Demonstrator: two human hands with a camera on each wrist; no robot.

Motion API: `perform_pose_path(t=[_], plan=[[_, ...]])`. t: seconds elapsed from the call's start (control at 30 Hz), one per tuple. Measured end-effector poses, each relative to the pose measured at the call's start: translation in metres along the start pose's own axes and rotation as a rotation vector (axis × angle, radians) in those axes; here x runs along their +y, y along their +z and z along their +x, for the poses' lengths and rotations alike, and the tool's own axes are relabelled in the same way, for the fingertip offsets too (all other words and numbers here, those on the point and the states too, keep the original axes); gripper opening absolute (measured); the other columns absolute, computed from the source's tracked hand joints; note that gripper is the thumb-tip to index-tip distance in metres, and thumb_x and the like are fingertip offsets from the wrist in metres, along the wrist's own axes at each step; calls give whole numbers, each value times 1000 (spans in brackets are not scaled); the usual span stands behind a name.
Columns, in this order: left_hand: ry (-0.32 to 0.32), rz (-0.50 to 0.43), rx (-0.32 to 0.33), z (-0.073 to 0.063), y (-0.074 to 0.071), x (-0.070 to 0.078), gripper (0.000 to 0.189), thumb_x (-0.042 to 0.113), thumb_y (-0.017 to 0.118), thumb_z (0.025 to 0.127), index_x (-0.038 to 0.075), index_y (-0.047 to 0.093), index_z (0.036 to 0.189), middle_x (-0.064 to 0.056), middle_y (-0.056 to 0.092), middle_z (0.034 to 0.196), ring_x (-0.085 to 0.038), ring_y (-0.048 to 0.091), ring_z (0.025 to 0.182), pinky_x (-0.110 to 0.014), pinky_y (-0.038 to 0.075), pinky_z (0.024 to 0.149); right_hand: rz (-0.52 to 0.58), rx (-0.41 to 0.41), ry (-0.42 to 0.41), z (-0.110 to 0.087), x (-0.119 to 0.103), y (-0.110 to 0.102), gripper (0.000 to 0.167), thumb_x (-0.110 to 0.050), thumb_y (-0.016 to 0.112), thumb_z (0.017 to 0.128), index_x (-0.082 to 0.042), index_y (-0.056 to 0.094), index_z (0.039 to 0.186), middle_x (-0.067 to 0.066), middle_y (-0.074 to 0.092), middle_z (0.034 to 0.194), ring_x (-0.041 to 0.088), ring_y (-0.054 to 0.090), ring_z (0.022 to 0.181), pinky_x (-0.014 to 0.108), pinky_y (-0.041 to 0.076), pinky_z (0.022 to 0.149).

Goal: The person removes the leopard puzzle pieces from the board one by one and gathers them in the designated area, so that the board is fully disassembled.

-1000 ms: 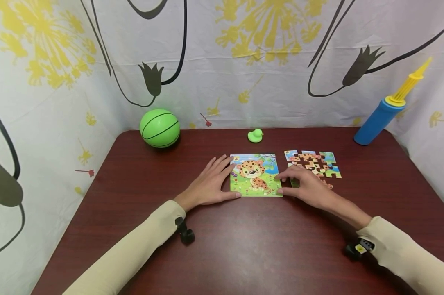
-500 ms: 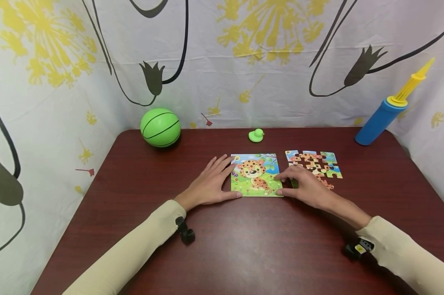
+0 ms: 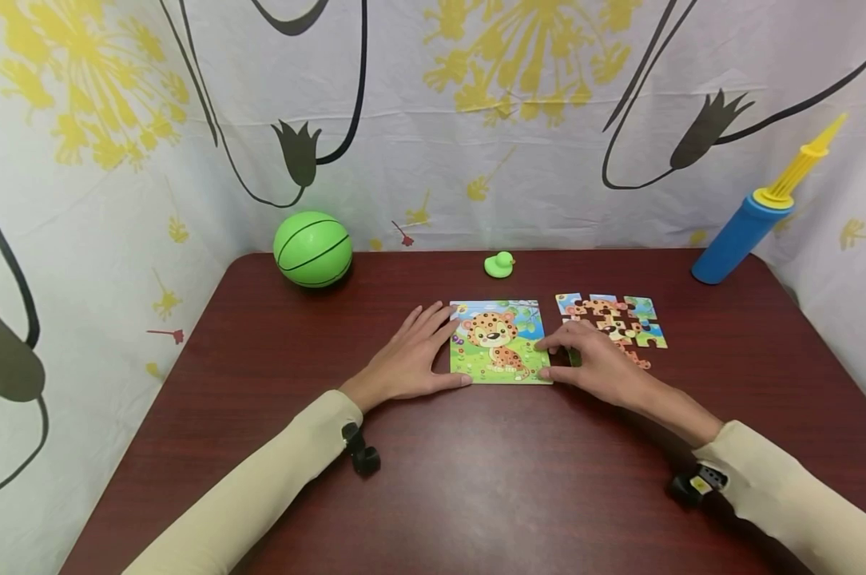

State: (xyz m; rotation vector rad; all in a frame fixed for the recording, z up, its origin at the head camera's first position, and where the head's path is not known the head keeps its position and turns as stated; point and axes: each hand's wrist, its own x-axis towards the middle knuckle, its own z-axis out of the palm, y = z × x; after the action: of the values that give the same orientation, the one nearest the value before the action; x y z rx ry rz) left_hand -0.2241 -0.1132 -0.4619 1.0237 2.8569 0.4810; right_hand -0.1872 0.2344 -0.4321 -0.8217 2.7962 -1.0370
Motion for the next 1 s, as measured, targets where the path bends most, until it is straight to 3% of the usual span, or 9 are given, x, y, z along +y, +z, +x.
perform_pose_path(t=[0.6,1.0], plan=[[1,4,2,0,1,0,107,82,58,97,13,34,174,-8,21,183,-26,8,171,-47,1,137,-35,-21,-10,4,-2,0,29,-12,90,94,-8,81,121,0,64,102,22,47,96,39,39,79],[3,-3,2,-1,0,-1,107,83,57,97,13,34,174,-8,20,184,-27,9,171,-48,2,137,-31,44,-87,2,-3,2,27,-8,87,95,-9,78,120,2,69,112,21,54,101,40,46,84]])
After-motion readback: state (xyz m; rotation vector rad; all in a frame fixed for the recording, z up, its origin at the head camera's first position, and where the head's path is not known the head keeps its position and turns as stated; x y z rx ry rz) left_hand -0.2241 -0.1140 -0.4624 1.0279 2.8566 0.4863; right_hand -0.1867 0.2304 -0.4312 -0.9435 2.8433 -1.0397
